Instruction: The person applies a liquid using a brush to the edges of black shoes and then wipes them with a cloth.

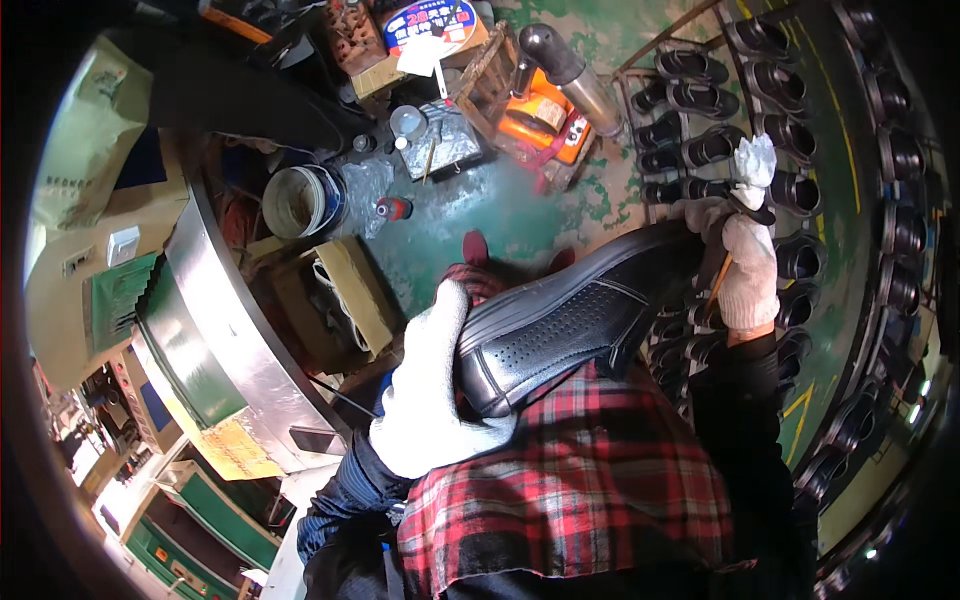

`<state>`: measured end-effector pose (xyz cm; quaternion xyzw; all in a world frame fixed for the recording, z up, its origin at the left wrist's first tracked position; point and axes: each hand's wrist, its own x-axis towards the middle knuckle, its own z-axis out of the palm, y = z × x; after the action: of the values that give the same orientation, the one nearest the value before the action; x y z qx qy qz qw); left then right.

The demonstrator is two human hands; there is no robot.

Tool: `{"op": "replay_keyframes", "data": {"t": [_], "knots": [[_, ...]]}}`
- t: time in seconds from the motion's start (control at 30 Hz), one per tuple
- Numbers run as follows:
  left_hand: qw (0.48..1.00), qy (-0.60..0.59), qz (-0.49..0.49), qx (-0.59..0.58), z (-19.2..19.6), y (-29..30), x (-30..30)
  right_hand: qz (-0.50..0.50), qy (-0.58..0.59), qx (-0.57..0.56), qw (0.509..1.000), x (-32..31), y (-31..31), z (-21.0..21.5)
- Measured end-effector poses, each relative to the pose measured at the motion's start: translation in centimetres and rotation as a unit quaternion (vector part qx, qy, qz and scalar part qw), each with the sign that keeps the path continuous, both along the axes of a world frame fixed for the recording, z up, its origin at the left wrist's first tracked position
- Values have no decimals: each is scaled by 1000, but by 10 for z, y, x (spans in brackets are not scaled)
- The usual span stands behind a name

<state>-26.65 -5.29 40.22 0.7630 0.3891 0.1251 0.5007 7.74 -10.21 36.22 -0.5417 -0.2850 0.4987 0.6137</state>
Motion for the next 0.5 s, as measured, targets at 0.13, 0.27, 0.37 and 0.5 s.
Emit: {"op": "replay_keyframes", "data": {"t": [0.13,0.27,0.37,0.5], "knots": [[995,-23,22,97,-1,-11,5,-6,-1,22,1000,9,2,6],[993,41,38,100,27,-15,19,29,-25,-75,996,10,3,21],[988,112,31,103,46,-17,43,121,-34,-197,972,4,4,9],[984,124,48,122,51,-17,57,163,-121,-174,963,-2,1,-2]]}}
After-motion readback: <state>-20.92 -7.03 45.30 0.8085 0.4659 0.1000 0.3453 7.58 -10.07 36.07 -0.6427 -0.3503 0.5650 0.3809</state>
